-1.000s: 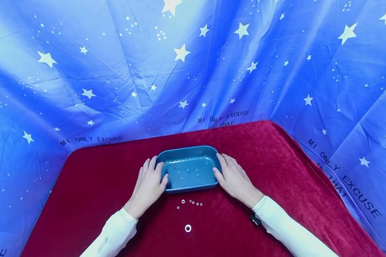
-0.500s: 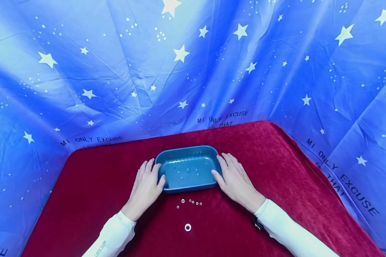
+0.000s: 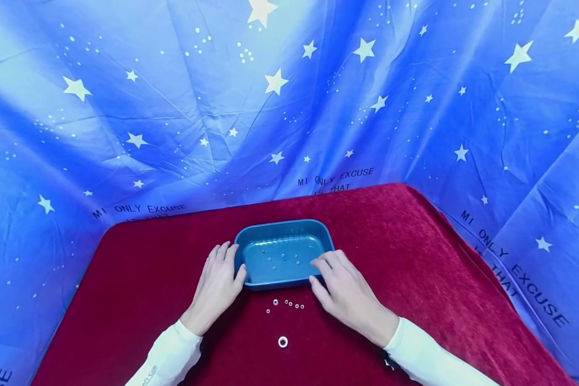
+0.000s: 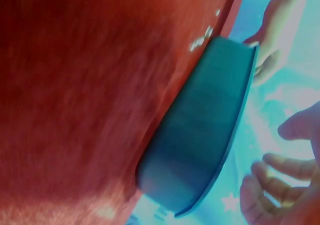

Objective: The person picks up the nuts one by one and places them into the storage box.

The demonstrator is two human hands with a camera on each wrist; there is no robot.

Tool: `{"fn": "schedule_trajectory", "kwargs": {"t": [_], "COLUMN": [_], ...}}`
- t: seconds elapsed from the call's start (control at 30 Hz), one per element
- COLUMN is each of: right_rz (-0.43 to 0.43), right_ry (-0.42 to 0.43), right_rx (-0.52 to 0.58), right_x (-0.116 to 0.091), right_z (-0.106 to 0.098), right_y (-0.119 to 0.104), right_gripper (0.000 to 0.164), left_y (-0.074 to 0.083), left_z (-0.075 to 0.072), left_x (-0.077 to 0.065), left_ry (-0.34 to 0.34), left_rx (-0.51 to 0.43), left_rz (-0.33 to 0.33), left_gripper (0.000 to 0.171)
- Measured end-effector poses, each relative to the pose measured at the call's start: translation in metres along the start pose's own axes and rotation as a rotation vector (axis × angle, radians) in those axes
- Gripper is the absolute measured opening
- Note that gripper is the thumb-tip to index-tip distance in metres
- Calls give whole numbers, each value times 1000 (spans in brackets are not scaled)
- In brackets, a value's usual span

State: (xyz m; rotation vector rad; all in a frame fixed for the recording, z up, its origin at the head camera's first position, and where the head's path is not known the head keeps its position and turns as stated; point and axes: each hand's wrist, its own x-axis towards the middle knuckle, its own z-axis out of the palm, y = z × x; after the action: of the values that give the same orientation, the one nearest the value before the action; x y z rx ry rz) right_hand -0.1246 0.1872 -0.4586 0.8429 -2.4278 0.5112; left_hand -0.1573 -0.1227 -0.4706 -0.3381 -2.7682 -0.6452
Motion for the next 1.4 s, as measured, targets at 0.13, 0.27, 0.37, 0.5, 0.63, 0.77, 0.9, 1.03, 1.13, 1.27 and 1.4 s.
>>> {"fn": "schedule_trajectory", "kwargs": {"t": [0.13,0.27,0.37,0.5,0.63,0.77,0.9,1.03,1.13,1.27,1.4], "right_rz": [-125,-186,-200,-219,-216,-207,-217,-227,-236,-252,-277], "right_ry": [-56,-181,-254,-284,-266,-260,-271,-274,-277,-277,-260], "right_rx": [33,-7,-73,-141,-183,-208,-214,-222,-233,-236,-230], "right_x": [-3,-9,-13,-18,-20,-19,-17,-16,-16,-15,-15], "right_z": [4,11,16,24,30,32,32,31,31,31,31], "right_y": [-9,-11,-12,-14,-15,-18,-19,-20,-21,-21,-22], "right_gripper": [17,15,14,14,13,13,13,12,10,9,7], "left_y": [-2,-3,-3,-2,-1,-1,-2,-1,-1,-1,-1], "left_z": [1,1,1,2,2,2,2,2,2,1,2], "left_x": [-1,-1,-2,-3,-3,-2,0,0,0,0,0], "left_ry": [7,9,5,-1,-5,-13,-17,-17,-19,-26,-34], "left_rx": [1,1,0,2,8,23,32,36,38,39,37], "left_rz": [-3,-11,-13,-20,-21,-23,-30,-25,-24,-30,-36], "left_gripper": [59,59,58,58,58,60,61,61,61,62,62]}}
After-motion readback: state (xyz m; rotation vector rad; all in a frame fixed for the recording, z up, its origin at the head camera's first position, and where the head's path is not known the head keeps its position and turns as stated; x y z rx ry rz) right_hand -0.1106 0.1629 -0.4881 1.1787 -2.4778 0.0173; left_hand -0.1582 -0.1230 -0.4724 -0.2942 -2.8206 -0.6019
